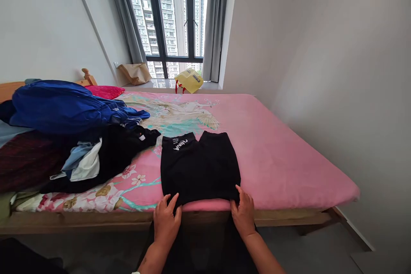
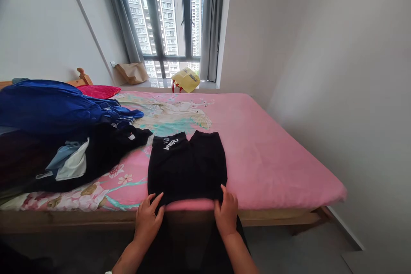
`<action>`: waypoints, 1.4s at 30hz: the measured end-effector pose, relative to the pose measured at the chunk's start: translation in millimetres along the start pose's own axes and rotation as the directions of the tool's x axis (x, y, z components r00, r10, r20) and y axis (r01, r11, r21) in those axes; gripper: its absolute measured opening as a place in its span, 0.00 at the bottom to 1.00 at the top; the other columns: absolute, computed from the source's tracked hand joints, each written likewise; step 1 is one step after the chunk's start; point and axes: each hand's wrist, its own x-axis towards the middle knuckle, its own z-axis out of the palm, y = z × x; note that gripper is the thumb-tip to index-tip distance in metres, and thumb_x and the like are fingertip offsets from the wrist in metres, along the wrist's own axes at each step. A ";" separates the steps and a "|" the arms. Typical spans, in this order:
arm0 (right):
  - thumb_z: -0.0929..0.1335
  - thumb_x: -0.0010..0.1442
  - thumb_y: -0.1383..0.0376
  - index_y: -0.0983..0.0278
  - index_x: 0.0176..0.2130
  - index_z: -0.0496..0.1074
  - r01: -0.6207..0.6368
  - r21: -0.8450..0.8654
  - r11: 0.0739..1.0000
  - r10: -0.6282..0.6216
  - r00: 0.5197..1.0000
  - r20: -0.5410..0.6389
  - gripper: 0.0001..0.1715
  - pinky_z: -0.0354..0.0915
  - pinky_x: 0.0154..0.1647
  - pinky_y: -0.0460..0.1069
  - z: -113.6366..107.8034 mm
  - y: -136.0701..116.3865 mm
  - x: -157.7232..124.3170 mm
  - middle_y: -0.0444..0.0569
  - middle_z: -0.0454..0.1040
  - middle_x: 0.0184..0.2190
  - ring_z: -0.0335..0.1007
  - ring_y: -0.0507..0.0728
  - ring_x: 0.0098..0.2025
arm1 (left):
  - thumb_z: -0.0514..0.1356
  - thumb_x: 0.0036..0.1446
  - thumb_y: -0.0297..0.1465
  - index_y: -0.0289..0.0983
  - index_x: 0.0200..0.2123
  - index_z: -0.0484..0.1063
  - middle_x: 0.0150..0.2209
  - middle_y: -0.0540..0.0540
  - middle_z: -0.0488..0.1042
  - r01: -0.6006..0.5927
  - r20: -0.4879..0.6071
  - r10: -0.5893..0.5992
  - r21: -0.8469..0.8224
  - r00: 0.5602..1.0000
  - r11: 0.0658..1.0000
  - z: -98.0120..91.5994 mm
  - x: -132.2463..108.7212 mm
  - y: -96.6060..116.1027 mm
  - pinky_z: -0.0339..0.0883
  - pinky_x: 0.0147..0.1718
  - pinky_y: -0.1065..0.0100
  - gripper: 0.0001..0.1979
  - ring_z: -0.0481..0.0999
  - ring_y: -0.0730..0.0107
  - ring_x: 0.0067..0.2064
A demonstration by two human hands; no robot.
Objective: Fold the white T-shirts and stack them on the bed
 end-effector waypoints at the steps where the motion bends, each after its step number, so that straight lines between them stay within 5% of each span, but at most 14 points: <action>1: 0.60 0.54 0.69 0.60 0.57 0.56 -0.001 -0.015 1.000 0.001 1.000 0.012 0.30 0.56 0.55 0.60 -0.1 -1.0 1.0 0.53 0.66 0.52 0.61 0.63 0.52 | 0.52 0.55 0.29 0.42 0.51 0.70 0.51 0.43 0.68 0.012 0.008 -0.012 0.016 1.000 1.000 -1.3 1.0 0.9 0.62 0.51 0.56 0.19 0.67 0.57 0.53; 8: 0.60 0.45 0.74 0.60 0.50 0.66 -0.011 -0.112 0.994 0.020 0.997 0.077 0.31 0.58 0.50 0.57 -1.0 15.3 21.1 0.49 0.70 0.46 0.63 0.61 0.47 | 0.53 0.51 0.22 0.43 0.50 0.70 0.46 0.45 0.69 -0.010 -0.002 0.010 -0.005 1.000 1.000 -8.6 14.8 -12.3 0.63 0.46 0.60 0.23 0.68 0.62 0.48; 12: 0.62 0.46 0.72 0.61 0.53 0.62 0.019 -0.081 0.997 -0.015 0.999 0.050 0.33 0.59 0.50 0.58 -1.6 18.6 24.3 0.50 0.69 0.46 0.63 0.61 0.48 | 0.56 0.48 0.21 0.39 0.50 0.68 0.49 0.42 0.67 -0.177 -0.092 0.176 -0.007 0.980 0.984 -7.8 15.8 -15.2 0.61 0.50 0.57 0.24 0.66 0.59 0.51; 17: 0.65 0.55 0.66 0.61 0.53 0.60 0.222 -0.004 0.975 -0.222 0.973 -0.066 0.25 0.57 0.56 0.62 -16.1 14.5 2.7 0.55 0.62 0.53 0.56 0.63 0.57 | 0.56 0.53 0.26 0.39 0.37 0.72 0.46 0.42 0.70 -0.383 -0.169 0.373 -0.026 0.912 0.923 -12.6 3.2 -21.0 0.61 0.50 0.57 0.08 0.67 0.59 0.51; 19: 0.64 0.57 0.67 0.59 0.48 0.65 0.326 -0.028 0.945 -0.327 0.945 -0.018 0.17 0.57 0.57 0.62 -22.2 13.1 -8.5 0.53 0.61 0.55 0.55 0.62 0.59 | 0.56 0.54 0.25 0.41 0.34 0.73 0.46 0.43 0.71 -0.470 -0.156 0.462 -0.014 0.873 0.883 -15.6 -1.4 -25.0 0.60 0.50 0.58 0.08 0.68 0.61 0.51; 22: 0.61 0.57 0.73 0.57 0.50 0.67 0.445 -0.104 0.890 -0.437 0.895 0.095 0.23 0.57 0.58 0.62 -26.5 10.2 -17.0 0.51 0.57 0.59 0.52 0.62 0.61 | 0.55 0.55 0.24 0.46 0.40 0.74 0.50 0.45 0.71 -0.534 -0.105 0.538 0.062 0.837 0.843 -19.9 -2.4 -28.9 0.58 0.50 0.58 0.14 0.67 0.60 0.53; 25: 0.60 0.55 0.76 0.59 0.52 0.67 0.436 -0.191 0.880 -0.414 0.899 0.144 0.27 0.55 0.59 0.62 -24.3 6.1 -12.6 0.52 0.52 0.63 0.48 0.64 0.63 | 0.55 0.56 0.26 0.47 0.45 0.73 0.54 0.44 0.69 -0.524 -0.061 0.536 0.137 0.842 0.840 -24.0 4.7 -28.5 0.55 0.52 0.56 0.16 0.66 0.58 0.56; 31: 0.65 0.55 0.72 0.61 0.37 0.75 0.448 -0.203 0.871 -0.421 0.892 0.164 0.12 0.54 0.59 0.63 -21.9 1.9 18.5 0.51 0.58 0.61 0.50 0.65 0.62 | 0.54 0.55 0.26 0.42 0.35 0.75 0.54 0.43 0.70 -0.524 0.028 0.526 0.132 0.850 0.841 -38.5 33.8 -20.4 0.52 0.54 0.50 0.10 0.64 0.54 0.58; 36: 0.64 0.56 0.71 0.62 0.33 0.72 0.611 -0.082 0.787 -0.587 0.783 0.203 0.08 0.55 0.59 0.62 -70.4 -17.9 60.5 0.51 0.66 0.54 0.51 0.63 0.62 | 0.52 0.55 0.23 0.39 0.34 0.72 0.57 0.44 0.66 -0.718 0.113 0.712 0.022 0.693 0.695 -84.0 65.3 -15.9 0.56 0.56 0.56 0.10 0.58 0.60 0.62; 42: 0.64 0.51 0.73 0.61 0.29 0.66 0.686 0.110 0.719 -0.693 0.720 0.044 0.07 0.63 0.53 0.57 -167.7 -81.5 103.7 0.49 0.71 0.41 0.61 0.60 0.53 | 0.54 0.52 0.22 0.38 0.33 0.69 0.52 0.44 0.70 -0.803 -0.056 0.801 -0.016 0.596 0.596 -183.5 90.1 7.3 0.60 0.54 0.60 0.08 0.65 0.63 0.56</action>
